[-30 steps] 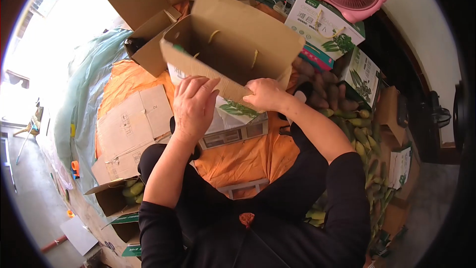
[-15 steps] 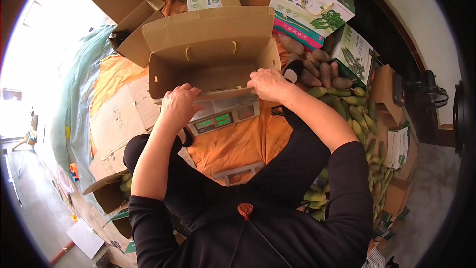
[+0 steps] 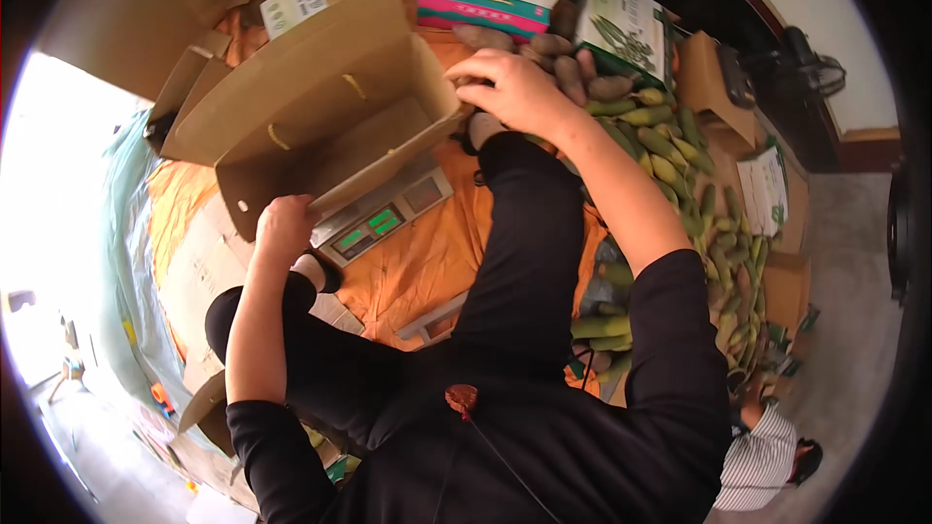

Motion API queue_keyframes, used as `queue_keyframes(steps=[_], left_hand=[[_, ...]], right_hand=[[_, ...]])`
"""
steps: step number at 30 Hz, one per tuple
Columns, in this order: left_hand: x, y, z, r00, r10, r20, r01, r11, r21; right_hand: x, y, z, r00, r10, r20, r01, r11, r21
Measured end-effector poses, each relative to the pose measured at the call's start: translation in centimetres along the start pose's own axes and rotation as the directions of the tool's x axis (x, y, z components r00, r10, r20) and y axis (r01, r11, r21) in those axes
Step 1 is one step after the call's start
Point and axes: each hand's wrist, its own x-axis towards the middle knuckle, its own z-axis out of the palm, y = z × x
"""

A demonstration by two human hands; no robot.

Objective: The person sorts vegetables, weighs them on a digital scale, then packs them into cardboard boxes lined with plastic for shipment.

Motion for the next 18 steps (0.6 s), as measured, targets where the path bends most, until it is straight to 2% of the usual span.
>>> queue_keyframes(steps=[1, 2, 4, 6, 8, 10, 12, 14, 16, 17, 18], left_hand=[[0.0, 0.3, -0.1, 1.000, -0.020, -0.001, 0.020, 1.000, -0.022], [0.0, 0.6, -0.3, 1.000, -0.020, 0.004, 0.020, 1.000, 0.000], [0.0, 0.3, 0.0, 1.000, 0.003, -0.011, -0.003, 1.000, 0.007], [0.2, 0.2, 0.0, 1.000, 0.009, 0.003, -0.009, 1.000, -0.001], [0.1, 0.4, 0.0, 1.000, 0.010, 0.021, -0.010, 1.000, -0.010], [-0.3, 0.7, -0.3, 0.999, -0.038, 0.016, 0.039, 0.999, -0.039], [-0.7, 0.8, -0.3, 1.000, 0.000, 0.008, 0.000, 1.000, -0.001], [-1.0, 0.9, -0.2, 1.000, -0.023, -0.014, 0.023, 1.000, -0.005], [-1.1, 0.7, 0.3, 0.999, -0.036, 0.036, 0.034, 0.999, 0.035], [-1.3, 0.3, 1.3, 0.979, 0.106, -0.176, -0.095, 0.993, 0.068], [-1.4, 0.6, 1.8, 0.897, 0.247, -0.366, -0.216, 0.969, 0.122]], right_hand=[[-1.1, 1.5, -0.7, 0.995, 0.089, -0.049, -0.086, 0.994, 0.071], [-2.4, 1.9, -2.1, 0.979, 0.199, -0.032, -0.198, 0.979, 0.038], [-5.8, 5.7, -2.6, 0.956, 0.245, -0.161, -0.233, 0.968, 0.089], [-9.9, 8.8, -2.3, 0.911, 0.356, -0.209, -0.337, 0.934, 0.122], [-14.6, 12.4, -0.7, 0.834, 0.517, -0.191, -0.502, 0.856, 0.127], [-19.4, 14.8, 1.7, 0.804, 0.580, -0.133, -0.578, 0.814, 0.054], [-25.5, 19.2, 6.9, 0.788, 0.600, -0.142, -0.605, 0.796, 0.011], [-29.5, 19.3, 10.3, 0.727, 0.686, -0.027, -0.686, 0.726, -0.048], [-32.8, 20.1, 13.9, 0.710, 0.702, 0.050, -0.699, 0.712, -0.066], [-33.9, 20.1, 15.2, 0.698, 0.714, 0.048, -0.712, 0.700, -0.058], [-34.9, 19.7, 16.4, 0.629, 0.773, 0.082, -0.776, 0.631, 0.004]])
